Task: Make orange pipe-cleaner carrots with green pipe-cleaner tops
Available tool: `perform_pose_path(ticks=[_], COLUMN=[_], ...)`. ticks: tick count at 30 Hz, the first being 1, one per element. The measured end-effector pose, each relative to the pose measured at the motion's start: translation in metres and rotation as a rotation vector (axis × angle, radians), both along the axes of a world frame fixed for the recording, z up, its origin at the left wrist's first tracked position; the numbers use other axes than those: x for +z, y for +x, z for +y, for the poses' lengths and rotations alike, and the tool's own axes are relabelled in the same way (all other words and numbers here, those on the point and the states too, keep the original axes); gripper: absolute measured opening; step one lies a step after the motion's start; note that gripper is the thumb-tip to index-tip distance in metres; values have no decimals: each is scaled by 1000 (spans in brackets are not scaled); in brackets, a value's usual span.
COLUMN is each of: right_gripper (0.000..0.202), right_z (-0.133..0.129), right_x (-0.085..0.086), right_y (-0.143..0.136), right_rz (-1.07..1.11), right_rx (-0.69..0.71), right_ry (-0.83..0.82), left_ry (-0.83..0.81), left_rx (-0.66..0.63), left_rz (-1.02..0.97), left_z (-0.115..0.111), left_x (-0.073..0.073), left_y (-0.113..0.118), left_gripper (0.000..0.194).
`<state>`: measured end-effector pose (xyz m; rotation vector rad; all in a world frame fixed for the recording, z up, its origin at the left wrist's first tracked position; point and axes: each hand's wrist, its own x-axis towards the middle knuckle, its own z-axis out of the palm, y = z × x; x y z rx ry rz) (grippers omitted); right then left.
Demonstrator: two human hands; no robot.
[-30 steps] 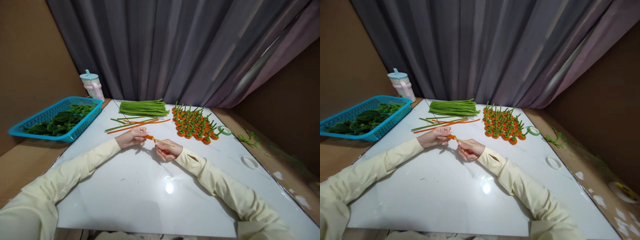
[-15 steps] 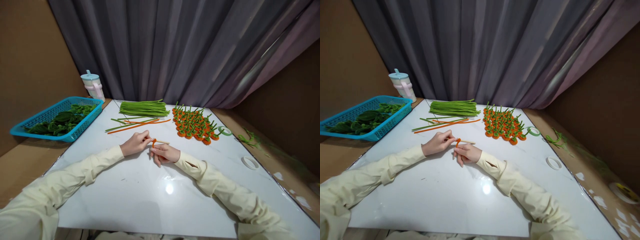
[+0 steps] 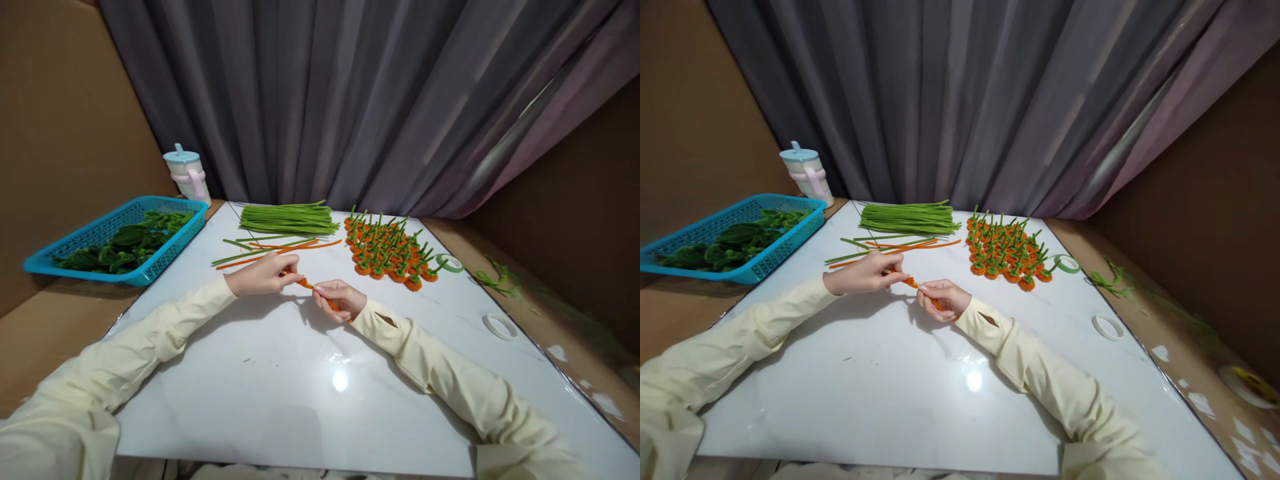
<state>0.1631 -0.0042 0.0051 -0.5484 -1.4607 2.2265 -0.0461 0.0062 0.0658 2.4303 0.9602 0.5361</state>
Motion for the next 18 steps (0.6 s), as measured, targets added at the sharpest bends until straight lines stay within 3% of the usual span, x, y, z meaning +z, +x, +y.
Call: perform_pose_path(ticks=[7,18], right_gripper=[26,29], right_z=[0,-5], right_x=[-1,2], right_y=[0,-5], right_rz=[-10,-85], right_rx=[27,33], right_ry=[-7,11], left_ry=[-141,-217], left_rx=[22,89], left_rz=[24,-71], left_z=[-2,0], left_x=[11,7], left_y=[-1,1], left_gripper=[22,27])
